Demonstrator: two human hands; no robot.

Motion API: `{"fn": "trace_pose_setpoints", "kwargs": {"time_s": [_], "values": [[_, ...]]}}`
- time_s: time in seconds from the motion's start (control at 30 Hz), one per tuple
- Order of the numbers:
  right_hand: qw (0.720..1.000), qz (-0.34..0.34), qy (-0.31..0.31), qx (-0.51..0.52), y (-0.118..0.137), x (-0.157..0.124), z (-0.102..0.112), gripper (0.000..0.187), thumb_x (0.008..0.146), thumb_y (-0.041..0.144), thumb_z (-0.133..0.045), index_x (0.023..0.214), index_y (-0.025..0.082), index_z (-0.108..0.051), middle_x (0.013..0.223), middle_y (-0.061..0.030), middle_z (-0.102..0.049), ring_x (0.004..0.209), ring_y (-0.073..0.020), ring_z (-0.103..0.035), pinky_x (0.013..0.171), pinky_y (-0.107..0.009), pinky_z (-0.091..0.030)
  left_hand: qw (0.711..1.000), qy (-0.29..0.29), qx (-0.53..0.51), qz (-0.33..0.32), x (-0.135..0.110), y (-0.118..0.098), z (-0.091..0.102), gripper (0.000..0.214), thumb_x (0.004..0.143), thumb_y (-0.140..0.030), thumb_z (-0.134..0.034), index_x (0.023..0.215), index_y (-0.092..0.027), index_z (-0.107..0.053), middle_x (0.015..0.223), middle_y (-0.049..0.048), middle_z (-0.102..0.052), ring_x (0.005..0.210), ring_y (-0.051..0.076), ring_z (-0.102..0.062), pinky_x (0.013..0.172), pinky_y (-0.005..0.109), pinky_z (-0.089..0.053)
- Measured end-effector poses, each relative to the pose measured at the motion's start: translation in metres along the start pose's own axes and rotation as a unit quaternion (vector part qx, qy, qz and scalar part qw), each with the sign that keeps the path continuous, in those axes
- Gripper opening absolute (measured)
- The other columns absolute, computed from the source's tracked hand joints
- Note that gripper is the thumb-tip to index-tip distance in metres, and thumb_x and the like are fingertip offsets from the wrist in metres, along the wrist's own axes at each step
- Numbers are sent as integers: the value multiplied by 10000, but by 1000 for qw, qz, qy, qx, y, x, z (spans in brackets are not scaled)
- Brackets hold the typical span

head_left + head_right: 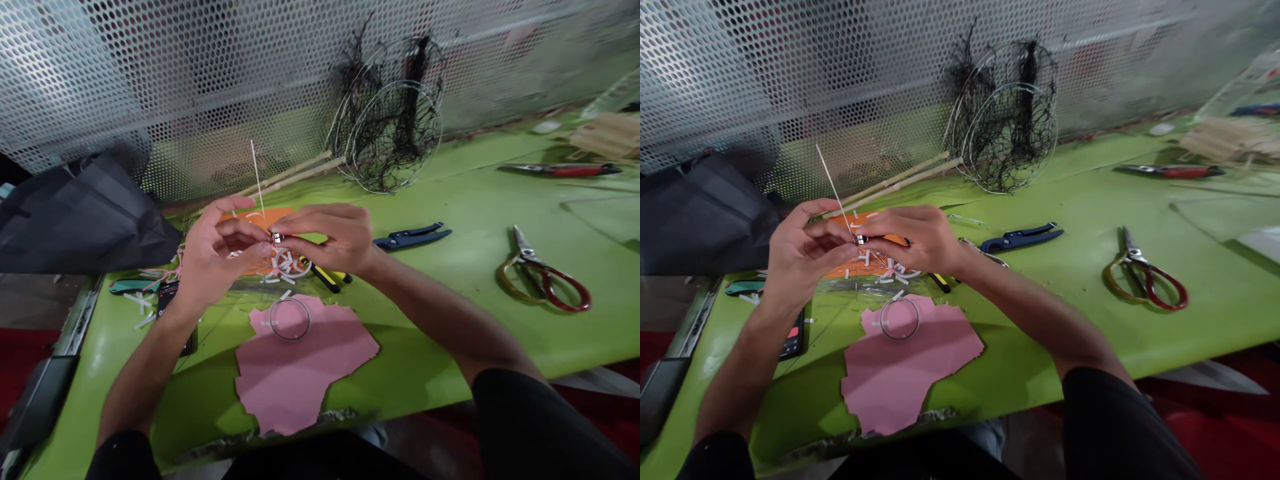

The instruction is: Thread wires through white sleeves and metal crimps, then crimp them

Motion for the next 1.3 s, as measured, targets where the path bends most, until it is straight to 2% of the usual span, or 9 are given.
{"fn": "trace_pose_setpoints", "kwargs": {"time_s": [0.13, 0.23, 0.37, 0.47, 0.53, 0.77, 0.97, 1.17, 1.3], "values": [[1000, 8, -7, -13, 1, 0, 1, 125, 904, 193, -784, 1014, 152, -742, 912, -76, -819, 874, -148, -804, 819, -211, -653, 1000, -2, -1, 6, 1, 3, 3, 613, 658, -281, -971, 1177, -259, -645, 834, -13, -774, 737, 173, -771, 660, 265, -661], [1000, 1, -6, -25, -2, -1, 2, 121, 910, 203, -776, 1024, 180, -743, 935, -55, -825, 862, -147, -804, 783, -218, -656, 1000, 15, 21, 11, 1, 2, 4, 552, 673, -271, -959, 1147, -241, -680, 811, -3, -780, 695, 167, -764, 621, 250, -650], [998, 0, -6, -56, -6, -2, 4, 122, 928, 210, -756, 1047, 207, -729, 938, -12, -829, 847, -137, -805, 740, -227, -658, 994, 42, 98, 15, -1, -3, 3, 279, 719, -265, -916, 950, -199, -774, 779, 12, -792, 614, 136, -734, 551, 203, -614], [996, 7, -6, -86, -5, -2, 3, 94, 940, 201, -740, 1031, 203, -714, 936, -7, -829, 852, -139, -807, 731, -230, -659, 984, 32, 173, 11, -6, -7, 0, 117, 789, -264, -852, 875, -196, -811, 782, 17, -802, 613, 128, -733, 558, 192, -608], [995, 16, -12, -100, -4, -3, 1, 52, 952, 194, -722, 1000, 200, -704, 922, -4, -828, 832, -136, -804, 721, -228, -658, 982, 18, 186, 10, -8, -8, -4, 67, 810, -236, -822, 867, -200, -820, 776, 12, -805, 630, 125, -743, 588, 188, -616], [990, 25, -39, -134, -2, -7, -3, 58, 941, 189, -725, 977, 206, -683, 865, 7, -815, 772, -126, -795, 653, -199, -628, 997, -17, 52, 50, -6, 7, -13, 59, 762, -220, -849, 774, -186, -802, 650, -4, -771, 525, 121, -723, 538, 187, -635], [994, 23, -25, -107, -5, -5, 0, 83, 933, 167, -733, 999, 197, -692, 874, -6, -817, 780, -131, -796, 668, -210, -634, 996, 15, 15, 90, -1, 12, -4, 144, 764, -269, -874, 863, -184, -812, 676, 7, -781, 569, 152, -758, 559, 212, -663], [997, 6, -11, -79, -4, -6, -4, 103, 924, 185, -758, 1004, 202, -694, 923, -23, -828, 840, -132, -805, 761, -210, -661, 999, 9, 15, 41, 3, 2, 4, 110, 792, -226, -848, 888, -182, -816, 753, 13, -798, 631, 121, -760, 634, 194, -658], [998, 11, -14, -64, -1, -6, -6, 86, 924, 180, -755, 989, 179, -699, 896, -46, -825, 839, -138, -807, 803, -222, -666, 999, 3, 27, 24, 4, 2, 4, 131, 741, -192, -876, 854, -188, -809, 792, 6, -800, 670, 103, -749, 667, 177, -640]]}}
Point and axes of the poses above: each hand's wrist, its own x-axis towards the middle knuckle, its own z-axis out of the back of the hand, y = z × x, the point moved 6 cm from there along x, towards the middle knuckle
